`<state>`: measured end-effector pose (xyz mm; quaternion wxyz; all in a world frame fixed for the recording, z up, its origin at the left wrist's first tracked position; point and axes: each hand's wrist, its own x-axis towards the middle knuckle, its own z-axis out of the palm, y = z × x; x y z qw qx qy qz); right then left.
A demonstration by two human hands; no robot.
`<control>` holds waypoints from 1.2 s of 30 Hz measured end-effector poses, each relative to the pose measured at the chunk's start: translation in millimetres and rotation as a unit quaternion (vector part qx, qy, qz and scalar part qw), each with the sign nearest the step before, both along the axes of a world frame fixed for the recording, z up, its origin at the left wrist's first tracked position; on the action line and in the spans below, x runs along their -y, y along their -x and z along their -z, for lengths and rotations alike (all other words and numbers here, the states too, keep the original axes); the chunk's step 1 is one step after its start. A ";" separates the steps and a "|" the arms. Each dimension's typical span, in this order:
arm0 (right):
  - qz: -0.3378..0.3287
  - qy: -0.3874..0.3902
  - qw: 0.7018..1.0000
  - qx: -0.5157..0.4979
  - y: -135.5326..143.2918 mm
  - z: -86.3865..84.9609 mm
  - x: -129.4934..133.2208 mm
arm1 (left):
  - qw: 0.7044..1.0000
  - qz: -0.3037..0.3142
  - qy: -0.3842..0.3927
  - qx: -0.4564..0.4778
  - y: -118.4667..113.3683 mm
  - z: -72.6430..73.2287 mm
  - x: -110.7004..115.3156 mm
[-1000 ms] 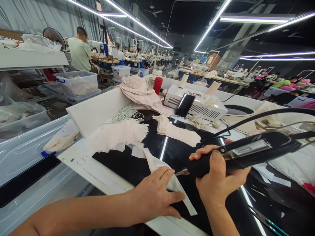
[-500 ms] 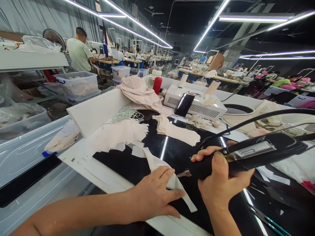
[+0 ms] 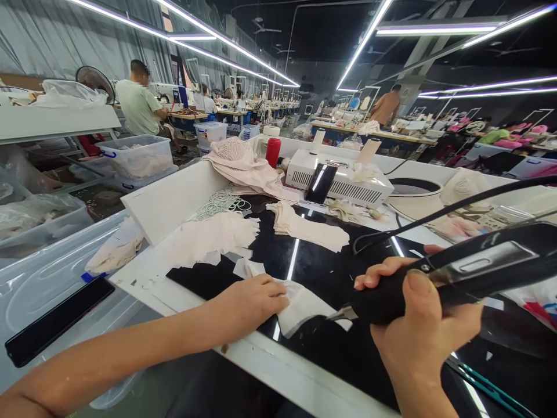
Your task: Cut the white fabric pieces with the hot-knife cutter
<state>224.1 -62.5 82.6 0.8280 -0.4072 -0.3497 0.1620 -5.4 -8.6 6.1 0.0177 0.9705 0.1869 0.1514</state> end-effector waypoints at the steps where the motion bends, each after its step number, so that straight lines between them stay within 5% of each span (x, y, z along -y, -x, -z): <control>1: -0.002 0.003 1.000 0.000 -1.1 0.0 4.0 | 0.999 -0.020 -0.023 -0.017 -5.5 0.2 6.0; 7: -0.009 0.006 1.000 0.003 -7.5 2.1 25.7 | 0.991 -0.028 -0.097 -0.089 -36.4 -3.3 39.2; 14: -0.011 -0.013 1.000 0.005 -7.9 9.2 34.9 | 0.990 -0.051 -0.075 -0.104 -37.6 -12.4 46.9; 20: -0.023 -0.034 0.999 0.008 -2.4 14.1 35.5 | 0.995 0.055 -0.075 -0.043 -40.9 -21.6 33.7; 26: -0.026 -0.032 0.999 0.019 -1.1 23.8 34.4 | 0.975 0.200 -0.088 0.035 -55.7 -8.8 18.5; 36: -0.025 -0.038 0.998 0.030 -0.1 23.0 34.9 | 0.971 0.224 -0.059 0.055 -54.6 1.6 3.6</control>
